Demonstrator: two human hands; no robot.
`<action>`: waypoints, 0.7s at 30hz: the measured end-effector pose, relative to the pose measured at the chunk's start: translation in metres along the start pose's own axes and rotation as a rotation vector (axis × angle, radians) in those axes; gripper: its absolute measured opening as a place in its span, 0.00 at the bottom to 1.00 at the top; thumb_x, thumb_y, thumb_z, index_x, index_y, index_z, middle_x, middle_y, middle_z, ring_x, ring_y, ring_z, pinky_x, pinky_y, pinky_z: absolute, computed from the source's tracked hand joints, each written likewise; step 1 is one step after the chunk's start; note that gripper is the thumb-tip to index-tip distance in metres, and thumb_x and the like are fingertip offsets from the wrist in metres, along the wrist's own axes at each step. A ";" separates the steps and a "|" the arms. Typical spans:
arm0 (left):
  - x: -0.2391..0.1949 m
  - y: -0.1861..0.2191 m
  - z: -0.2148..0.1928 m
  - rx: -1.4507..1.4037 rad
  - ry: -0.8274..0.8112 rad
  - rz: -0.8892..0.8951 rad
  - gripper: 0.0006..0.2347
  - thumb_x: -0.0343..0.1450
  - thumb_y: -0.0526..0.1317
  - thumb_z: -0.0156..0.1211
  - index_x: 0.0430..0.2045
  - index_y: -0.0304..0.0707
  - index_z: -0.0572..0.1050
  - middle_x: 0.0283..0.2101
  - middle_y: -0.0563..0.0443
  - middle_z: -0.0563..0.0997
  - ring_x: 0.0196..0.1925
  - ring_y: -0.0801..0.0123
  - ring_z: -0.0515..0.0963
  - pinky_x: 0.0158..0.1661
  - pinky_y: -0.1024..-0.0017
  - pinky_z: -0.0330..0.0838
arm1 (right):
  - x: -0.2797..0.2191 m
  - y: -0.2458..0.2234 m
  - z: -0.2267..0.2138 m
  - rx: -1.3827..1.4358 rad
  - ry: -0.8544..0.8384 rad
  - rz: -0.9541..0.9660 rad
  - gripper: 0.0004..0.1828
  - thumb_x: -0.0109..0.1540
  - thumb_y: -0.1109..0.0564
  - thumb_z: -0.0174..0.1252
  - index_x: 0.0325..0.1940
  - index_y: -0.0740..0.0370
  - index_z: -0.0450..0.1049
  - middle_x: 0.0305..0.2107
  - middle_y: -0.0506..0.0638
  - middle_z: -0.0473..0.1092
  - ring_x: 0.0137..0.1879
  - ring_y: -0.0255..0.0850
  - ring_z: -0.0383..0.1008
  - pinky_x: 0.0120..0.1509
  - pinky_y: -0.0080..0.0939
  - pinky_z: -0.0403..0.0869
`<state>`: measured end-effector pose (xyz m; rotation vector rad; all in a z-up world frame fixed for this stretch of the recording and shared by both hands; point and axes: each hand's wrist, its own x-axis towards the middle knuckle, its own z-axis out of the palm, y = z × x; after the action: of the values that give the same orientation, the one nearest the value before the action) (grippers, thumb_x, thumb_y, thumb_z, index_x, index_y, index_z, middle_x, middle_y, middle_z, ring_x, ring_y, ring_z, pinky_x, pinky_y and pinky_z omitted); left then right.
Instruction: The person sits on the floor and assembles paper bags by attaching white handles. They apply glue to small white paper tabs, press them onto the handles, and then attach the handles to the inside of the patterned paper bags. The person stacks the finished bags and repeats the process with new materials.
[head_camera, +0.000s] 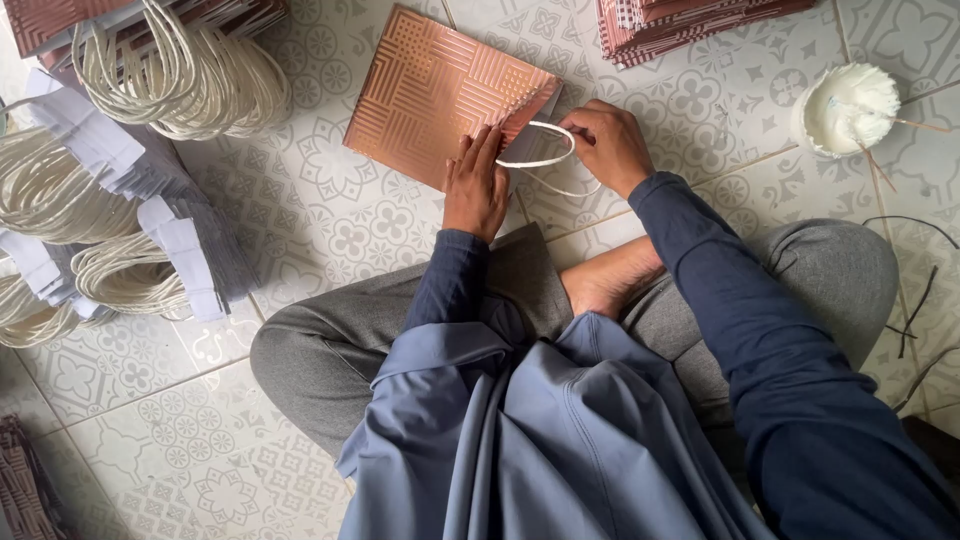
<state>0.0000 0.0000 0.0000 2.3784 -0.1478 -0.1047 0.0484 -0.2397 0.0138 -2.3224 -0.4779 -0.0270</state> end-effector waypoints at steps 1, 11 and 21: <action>0.000 0.000 0.001 0.000 0.000 0.000 0.23 0.75 0.39 0.42 0.69 0.47 0.63 0.73 0.49 0.66 0.77 0.44 0.59 0.67 0.38 0.55 | 0.000 -0.001 0.000 0.000 0.000 0.000 0.09 0.61 0.71 0.66 0.42 0.62 0.81 0.31 0.49 0.72 0.31 0.41 0.67 0.35 0.43 0.69; -0.001 -0.002 0.005 0.072 0.009 -0.005 0.24 0.75 0.42 0.44 0.70 0.53 0.64 0.71 0.47 0.68 0.75 0.41 0.60 0.69 0.35 0.56 | -0.005 0.010 0.009 -0.045 -0.016 0.071 0.08 0.62 0.66 0.66 0.43 0.57 0.79 0.32 0.52 0.73 0.35 0.50 0.77 0.38 0.47 0.77; -0.001 -0.002 0.014 0.162 0.000 -0.025 0.25 0.75 0.44 0.44 0.71 0.54 0.62 0.73 0.49 0.66 0.76 0.44 0.60 0.69 0.38 0.56 | -0.006 0.004 0.008 -0.028 -0.018 0.094 0.08 0.62 0.66 0.66 0.44 0.59 0.78 0.32 0.54 0.72 0.36 0.52 0.77 0.39 0.48 0.77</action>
<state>-0.0026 -0.0081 -0.0116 2.5427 -0.1301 -0.1078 0.0427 -0.2389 0.0048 -2.3715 -0.3791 0.0321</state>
